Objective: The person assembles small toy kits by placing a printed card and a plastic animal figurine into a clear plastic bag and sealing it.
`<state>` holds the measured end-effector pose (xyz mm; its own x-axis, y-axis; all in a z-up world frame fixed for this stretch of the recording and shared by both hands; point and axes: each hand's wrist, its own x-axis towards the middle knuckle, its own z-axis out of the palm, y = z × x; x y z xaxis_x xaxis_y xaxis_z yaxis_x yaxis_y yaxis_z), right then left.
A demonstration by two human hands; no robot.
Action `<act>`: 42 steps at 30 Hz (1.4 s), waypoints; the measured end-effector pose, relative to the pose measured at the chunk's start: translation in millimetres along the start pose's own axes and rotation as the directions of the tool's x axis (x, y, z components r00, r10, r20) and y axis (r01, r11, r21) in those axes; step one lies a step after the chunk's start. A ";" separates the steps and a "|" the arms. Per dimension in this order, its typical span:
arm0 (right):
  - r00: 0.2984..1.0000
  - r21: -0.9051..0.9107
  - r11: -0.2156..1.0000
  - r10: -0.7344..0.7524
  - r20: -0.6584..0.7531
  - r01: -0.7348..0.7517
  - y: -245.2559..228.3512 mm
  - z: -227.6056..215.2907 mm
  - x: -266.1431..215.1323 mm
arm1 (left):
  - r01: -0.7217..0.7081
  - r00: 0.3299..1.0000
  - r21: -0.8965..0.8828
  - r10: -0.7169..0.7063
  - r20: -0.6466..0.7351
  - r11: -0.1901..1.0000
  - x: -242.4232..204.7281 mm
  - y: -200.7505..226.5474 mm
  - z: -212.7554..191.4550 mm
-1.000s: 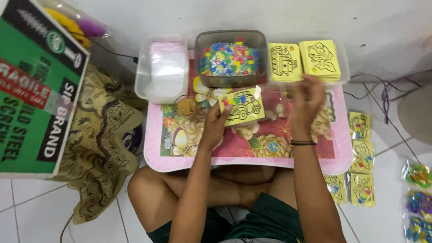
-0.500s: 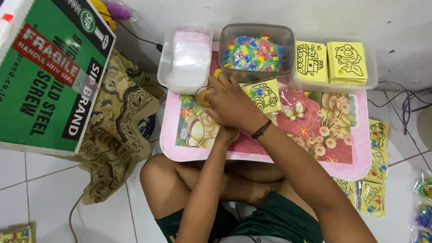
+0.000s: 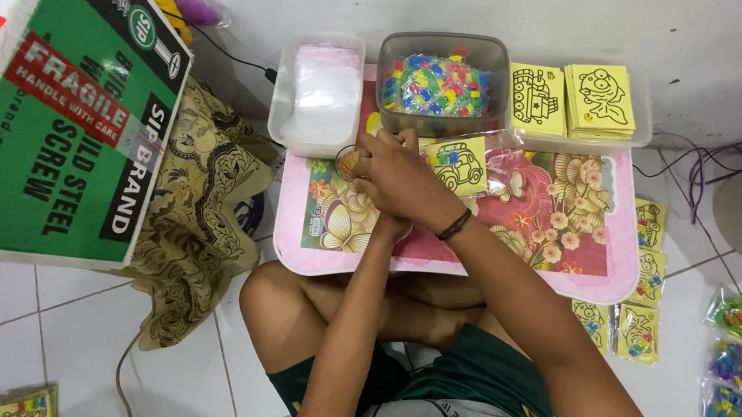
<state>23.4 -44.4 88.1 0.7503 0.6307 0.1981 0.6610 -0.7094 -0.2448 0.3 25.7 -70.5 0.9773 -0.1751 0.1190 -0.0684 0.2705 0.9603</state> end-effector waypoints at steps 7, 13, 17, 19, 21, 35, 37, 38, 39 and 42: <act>0.994 0.006 1.000 0.020 -0.110 -0.019 16.7 -3.5 -5.6 | 0.005 1.000 0.022 -0.006 0.023 1.000 3.7 -5.7 5.8; 0.912 0.266 0.961 0.176 -0.370 -0.078 36.8 -37.5 -39.6 | 0.000 0.998 0.040 -0.003 0.057 0.999 14.2 -4.3 16.2; 0.740 0.530 0.842 0.421 -0.525 -0.103 78.5 -43.0 -85.6 | 0.050 0.998 -0.016 -0.050 0.025 0.999 17.4 11.4 22.0; 0.680 0.570 0.811 0.491 -0.544 -0.129 95.0 -42.9 -113.0 | 0.048 0.999 -0.074 -0.046 0.028 0.996 19.2 1.6 23.2; 0.525 0.732 0.668 0.674 -0.520 -0.133 104.7 -44.9 -136.1 | 0.029 1.000 -0.173 -0.029 -0.001 0.984 18.5 6.9 27.5; 0.214 0.855 0.472 0.877 -0.430 -0.216 134.3 6.9 -200.9 | 0.080 0.997 -0.189 -0.081 0.000 0.979 15.5 22.0 28.8; 0.243 0.889 0.425 0.892 -0.381 -0.167 127.3 2.1 -196.2 | 0.086 0.996 -0.204 -0.086 0.009 0.975 17.0 15.6 25.3; 0.261 0.922 0.366 0.909 -0.324 -0.129 122.7 -2.1 -193.6 | 0.088 0.996 -0.214 -0.088 0.011 0.973 17.7 12.2 23.5; 0.281 0.949 0.303 0.922 -0.267 -0.092 118.0 -6.2 -190.9 | 0.091 0.996 -0.225 -0.090 0.013 0.970 18.4 8.8 21.6; 0.294 0.986 0.154 0.941 -0.164 0.057 116.9 -13.4 -190.8 | 0.089 0.996 -0.211 -0.088 0.016 0.973 16.3 17.9 26.3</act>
<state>-42.3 -251.9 34.4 0.8455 -0.5337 -0.0165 0.1310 0.2373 -0.9626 9.7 2.7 -44.7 0.9763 -0.2129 0.0381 0.0627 0.4475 0.8921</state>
